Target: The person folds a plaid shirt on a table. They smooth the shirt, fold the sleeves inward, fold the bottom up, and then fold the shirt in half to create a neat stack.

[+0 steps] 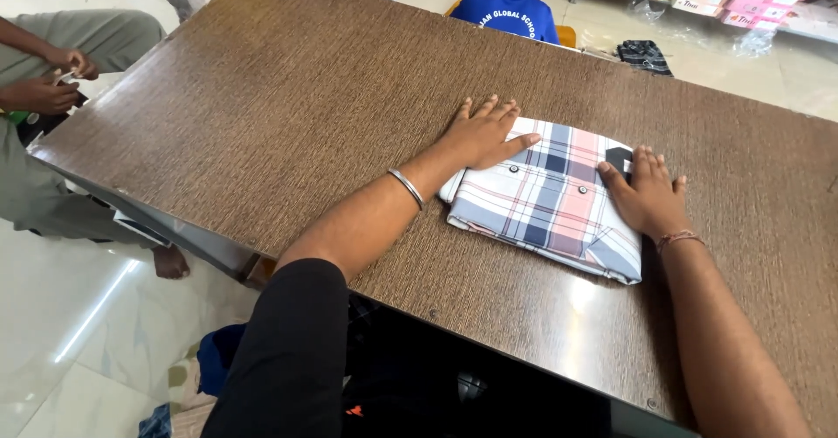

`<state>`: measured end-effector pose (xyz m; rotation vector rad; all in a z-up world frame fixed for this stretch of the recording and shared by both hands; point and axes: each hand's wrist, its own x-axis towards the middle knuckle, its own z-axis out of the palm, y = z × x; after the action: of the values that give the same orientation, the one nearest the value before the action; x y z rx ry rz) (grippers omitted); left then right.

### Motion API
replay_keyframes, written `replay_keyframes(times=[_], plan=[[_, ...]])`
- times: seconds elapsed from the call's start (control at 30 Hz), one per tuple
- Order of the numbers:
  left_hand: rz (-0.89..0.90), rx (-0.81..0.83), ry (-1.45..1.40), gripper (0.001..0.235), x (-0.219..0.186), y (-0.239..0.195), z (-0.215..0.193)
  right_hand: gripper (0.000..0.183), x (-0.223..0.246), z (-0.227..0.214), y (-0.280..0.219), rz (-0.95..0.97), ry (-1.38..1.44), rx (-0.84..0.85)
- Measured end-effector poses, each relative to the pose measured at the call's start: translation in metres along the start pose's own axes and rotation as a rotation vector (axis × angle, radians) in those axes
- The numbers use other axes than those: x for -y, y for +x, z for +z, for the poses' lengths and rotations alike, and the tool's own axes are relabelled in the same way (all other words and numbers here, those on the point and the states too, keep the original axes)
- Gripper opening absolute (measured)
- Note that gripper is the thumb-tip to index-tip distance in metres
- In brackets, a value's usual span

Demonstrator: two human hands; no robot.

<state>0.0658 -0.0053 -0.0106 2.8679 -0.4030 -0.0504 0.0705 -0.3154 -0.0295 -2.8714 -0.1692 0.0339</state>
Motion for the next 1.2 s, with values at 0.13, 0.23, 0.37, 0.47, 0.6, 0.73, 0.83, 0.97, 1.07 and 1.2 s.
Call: replay_keyframes(times=[0.13,0.23,0.37,0.47,0.6,0.73,0.83,0.97,1.07,1.2], plan=[[0.007,-0.008,-0.006,0.094,0.000,0.000,-0.001,0.098,-0.004,0.002,0.003,0.022,-0.001,-0.002],[0.003,0.000,-0.016,0.093,-0.008,-0.010,-0.012,0.098,-0.004,-0.001,-0.004,0.014,0.000,-0.015],[0.208,-0.109,0.171,0.091,-0.020,-0.020,-0.025,0.092,0.013,-0.014,-0.023,-0.082,-0.084,-0.170],[0.469,-0.231,0.200,0.091,-0.026,-0.016,-0.012,0.088,0.028,-0.020,-0.034,-0.290,-0.111,-0.252],[0.562,-0.028,0.104,0.106,-0.039,-0.016,0.023,0.088,0.010,0.020,-0.021,-0.733,-0.204,-0.126],[0.552,0.084,0.207,0.134,-0.048,-0.036,-0.003,0.102,0.037,-0.013,-0.045,-0.761,-0.275,-0.053],[0.604,-0.002,0.181,0.135,-0.041,-0.030,0.008,0.109,0.032,-0.014,-0.043,-0.806,-0.266,-0.039],[0.584,-0.016,0.173,0.138,-0.045,-0.036,0.001,0.115,0.033,-0.018,-0.046,-0.835,-0.280,-0.033],[0.582,-0.033,0.180,0.139,-0.046,-0.035,0.001,0.119,0.033,-0.019,-0.045,-0.856,-0.269,-0.046],[0.591,-0.089,0.153,0.138,-0.041,-0.032,0.001,0.122,0.036,-0.022,-0.041,-0.845,-0.310,-0.049]])
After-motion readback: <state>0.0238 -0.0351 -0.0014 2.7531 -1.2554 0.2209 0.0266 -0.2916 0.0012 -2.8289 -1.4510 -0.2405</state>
